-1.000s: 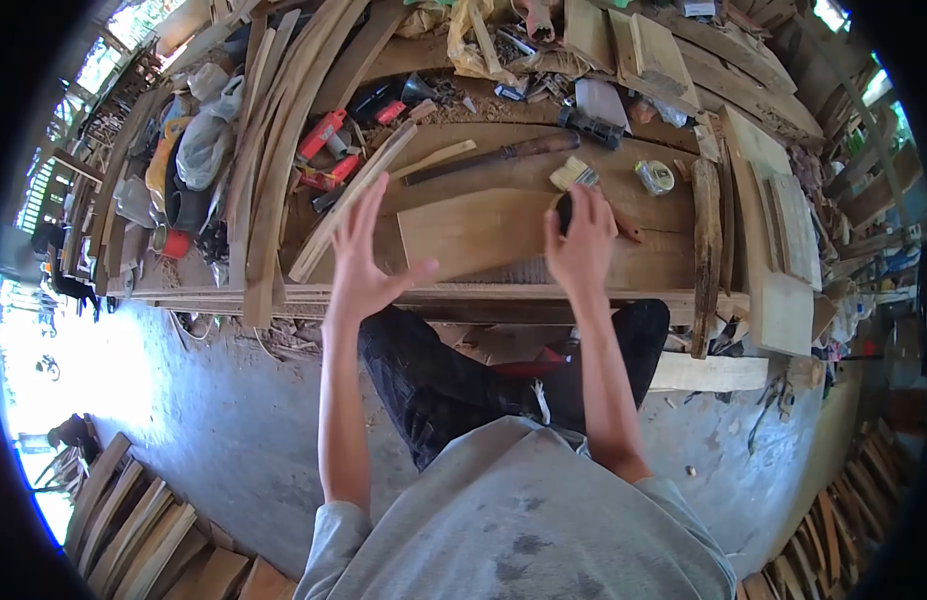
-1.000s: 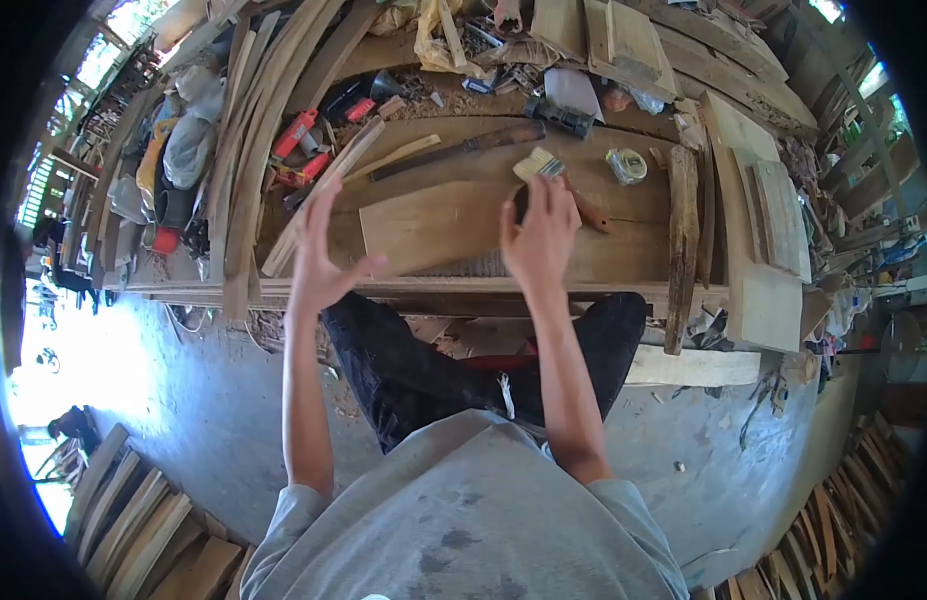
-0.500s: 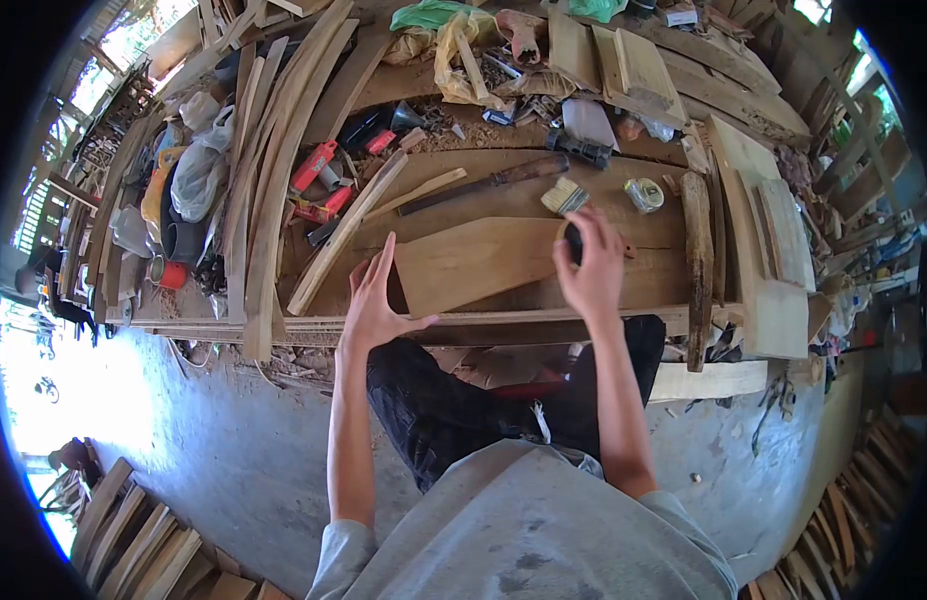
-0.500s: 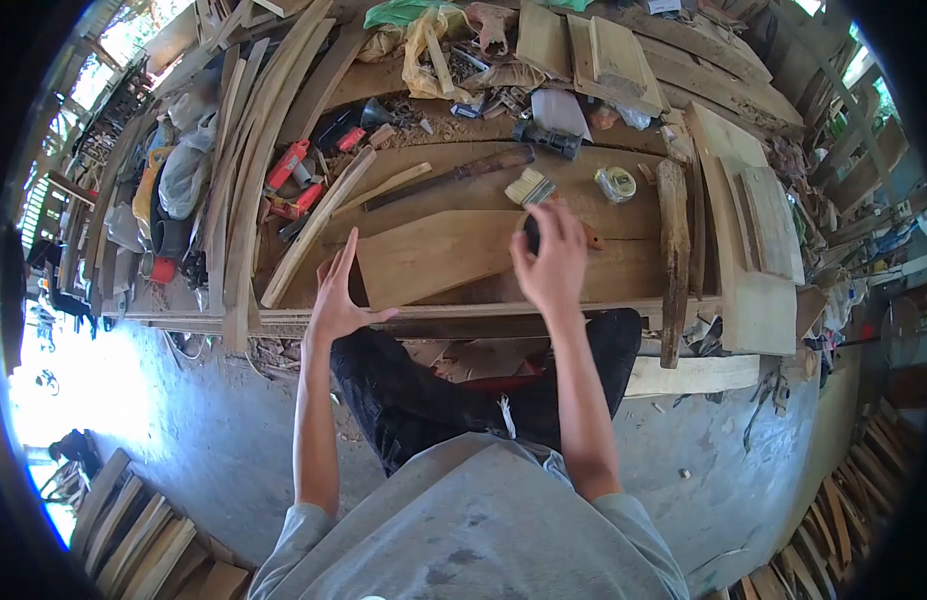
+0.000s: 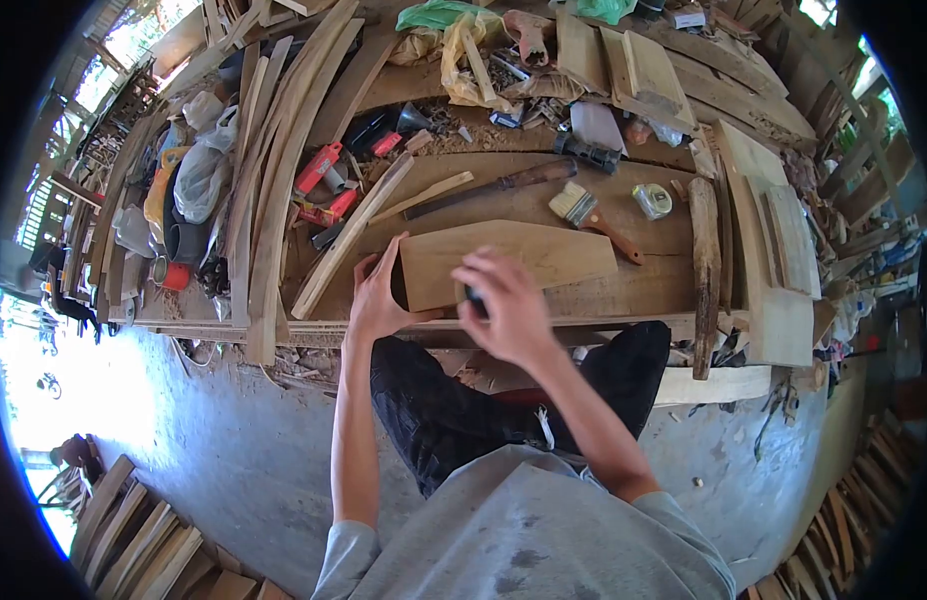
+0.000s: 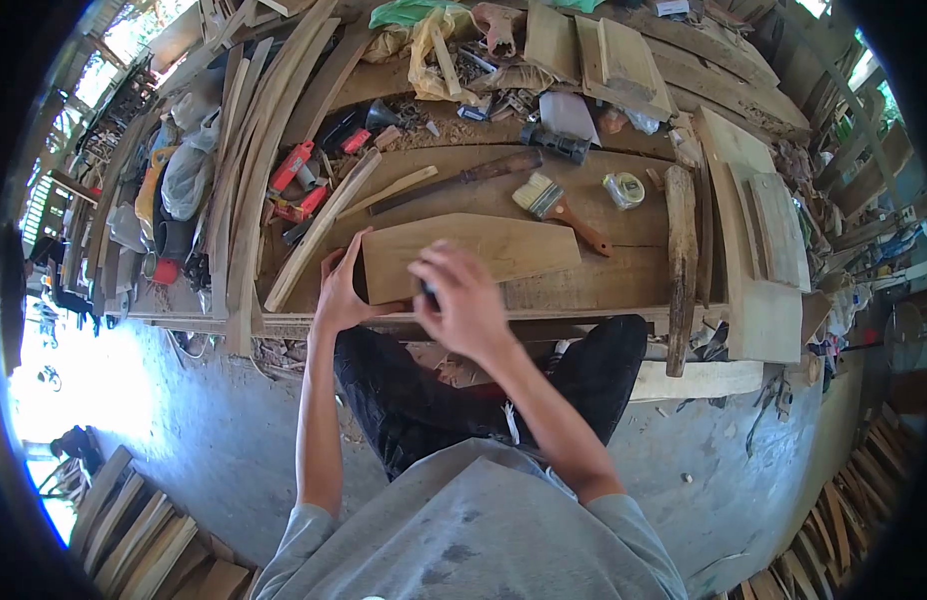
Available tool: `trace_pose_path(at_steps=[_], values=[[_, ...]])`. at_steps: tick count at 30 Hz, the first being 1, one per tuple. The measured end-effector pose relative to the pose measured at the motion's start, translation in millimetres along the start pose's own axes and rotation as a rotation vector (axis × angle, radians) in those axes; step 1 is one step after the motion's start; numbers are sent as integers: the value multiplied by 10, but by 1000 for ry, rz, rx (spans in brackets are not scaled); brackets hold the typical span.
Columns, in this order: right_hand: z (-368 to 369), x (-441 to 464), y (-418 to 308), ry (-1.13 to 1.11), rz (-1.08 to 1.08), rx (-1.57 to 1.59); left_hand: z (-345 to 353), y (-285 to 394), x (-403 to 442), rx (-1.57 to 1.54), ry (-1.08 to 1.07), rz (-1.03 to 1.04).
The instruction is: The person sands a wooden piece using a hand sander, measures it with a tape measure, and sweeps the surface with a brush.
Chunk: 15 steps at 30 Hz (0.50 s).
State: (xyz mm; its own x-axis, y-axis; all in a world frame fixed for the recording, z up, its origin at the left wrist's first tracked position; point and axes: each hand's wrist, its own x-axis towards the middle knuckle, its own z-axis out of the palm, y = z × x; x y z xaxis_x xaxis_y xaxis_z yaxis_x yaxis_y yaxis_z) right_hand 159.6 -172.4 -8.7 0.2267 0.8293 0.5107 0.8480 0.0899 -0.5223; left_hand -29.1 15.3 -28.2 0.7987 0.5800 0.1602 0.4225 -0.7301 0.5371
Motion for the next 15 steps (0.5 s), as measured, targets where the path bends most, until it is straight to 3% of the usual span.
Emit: trace_pose_path(at_steps=[2,7,10,14,15], values=[[-345,-94,354,72,169,-84,1,14,-3,2,8,-4],[-749,-153,876,268,243,-448,9,-10,21,-29,-13,-22],[-340,-10,504,110,153,-167,32,-36,0,8,-7,-27],[206,119,-126,-162,-234,160,71,-161,26,-23,-67,-45],[261,150,-111,-162,-235,169,91,-174,29,-15,-63,-62]])
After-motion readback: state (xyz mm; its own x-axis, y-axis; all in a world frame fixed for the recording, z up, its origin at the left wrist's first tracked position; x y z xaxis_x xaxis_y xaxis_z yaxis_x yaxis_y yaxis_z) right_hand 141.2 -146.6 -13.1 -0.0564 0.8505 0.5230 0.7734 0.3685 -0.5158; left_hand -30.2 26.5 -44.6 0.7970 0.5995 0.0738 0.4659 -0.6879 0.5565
